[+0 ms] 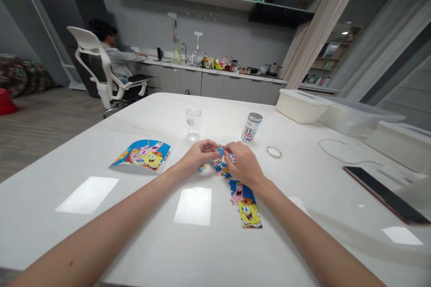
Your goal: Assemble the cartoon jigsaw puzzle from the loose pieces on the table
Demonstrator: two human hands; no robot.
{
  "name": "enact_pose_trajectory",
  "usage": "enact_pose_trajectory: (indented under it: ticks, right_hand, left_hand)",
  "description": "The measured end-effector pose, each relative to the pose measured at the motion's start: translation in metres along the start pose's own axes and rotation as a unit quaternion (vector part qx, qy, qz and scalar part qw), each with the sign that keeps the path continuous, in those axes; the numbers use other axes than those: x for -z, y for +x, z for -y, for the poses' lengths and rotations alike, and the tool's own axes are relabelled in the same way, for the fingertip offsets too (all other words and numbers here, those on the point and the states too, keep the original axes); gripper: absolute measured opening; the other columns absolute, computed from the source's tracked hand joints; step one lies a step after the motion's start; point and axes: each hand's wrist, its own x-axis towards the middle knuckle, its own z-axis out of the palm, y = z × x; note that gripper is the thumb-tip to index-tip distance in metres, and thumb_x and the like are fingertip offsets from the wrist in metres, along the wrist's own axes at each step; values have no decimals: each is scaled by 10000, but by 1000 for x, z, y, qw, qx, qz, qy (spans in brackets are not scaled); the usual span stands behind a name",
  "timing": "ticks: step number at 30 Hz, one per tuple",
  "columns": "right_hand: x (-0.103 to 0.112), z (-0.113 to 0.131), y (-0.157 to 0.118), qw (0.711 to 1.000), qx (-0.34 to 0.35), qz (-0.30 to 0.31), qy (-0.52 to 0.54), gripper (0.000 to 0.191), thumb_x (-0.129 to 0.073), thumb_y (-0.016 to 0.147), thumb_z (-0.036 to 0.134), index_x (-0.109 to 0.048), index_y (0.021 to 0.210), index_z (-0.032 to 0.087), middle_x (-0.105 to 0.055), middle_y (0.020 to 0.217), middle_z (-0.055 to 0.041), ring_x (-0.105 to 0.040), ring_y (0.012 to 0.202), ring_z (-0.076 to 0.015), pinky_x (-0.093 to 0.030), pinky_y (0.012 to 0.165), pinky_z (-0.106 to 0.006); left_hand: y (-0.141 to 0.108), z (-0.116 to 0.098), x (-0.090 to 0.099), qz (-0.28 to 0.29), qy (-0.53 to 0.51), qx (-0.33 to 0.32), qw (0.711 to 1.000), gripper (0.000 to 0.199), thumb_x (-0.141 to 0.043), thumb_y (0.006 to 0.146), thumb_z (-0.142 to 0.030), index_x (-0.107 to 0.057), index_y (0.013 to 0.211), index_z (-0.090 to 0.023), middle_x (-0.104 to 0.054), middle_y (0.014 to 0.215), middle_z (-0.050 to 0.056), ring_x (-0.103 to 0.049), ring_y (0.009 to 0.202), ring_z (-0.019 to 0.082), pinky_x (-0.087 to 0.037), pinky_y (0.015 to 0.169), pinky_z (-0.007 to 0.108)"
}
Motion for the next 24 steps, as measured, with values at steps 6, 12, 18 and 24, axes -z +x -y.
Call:
enact_pose_trajectory:
  ticks: [6, 12, 18, 24]
  right_hand:
    - [3, 6, -1, 1000, -8, -10, -1, 117, -488, 903, 161, -576, 828, 180, -654, 783, -61, -555, 760, -214, -399, 698, -325]
    - [5, 9, -1, 1000, -9, -23, -18, 136, -484, 893, 154, -576, 798, 183, -645, 752, -59, -551, 736, -209, -394, 680, -323]
    - [6, 10, -1, 999, -15, -19, -25, 154, -480, 886, 148, -571, 768, 187, -635, 729, -58, -554, 733, -209, -392, 674, -318]
    - [9, 7, -2, 999, -32, -19, 10, 170, -431, 880, 145, -556, 776, 194, -634, 749, -59, -559, 745, -206, -405, 694, -321]
  left_hand:
    - [0, -1, 1, 21, -4, -5, 1000, 295, -825, 578, -227, -633, 790, -157, -651, 746, -13, -604, 693, 102, -449, 677, 226]
    - [0, 0, 2, 36, -5, -8, 999, 276, -832, 573, -240, -658, 767, -150, -666, 742, 2, -598, 691, 112, -443, 655, 227]
    - [-1, 0, 3, 49, 24, -10, 998, 292, -846, 576, -272, -659, 764, -150, -657, 757, 8, -593, 689, 117, -451, 639, 230]
    - [-1, -2, 0, 43, 10, -3, 999, 280, -834, 569, -257, -632, 733, -152, -634, 721, -12, -569, 652, 100, -425, 616, 227]
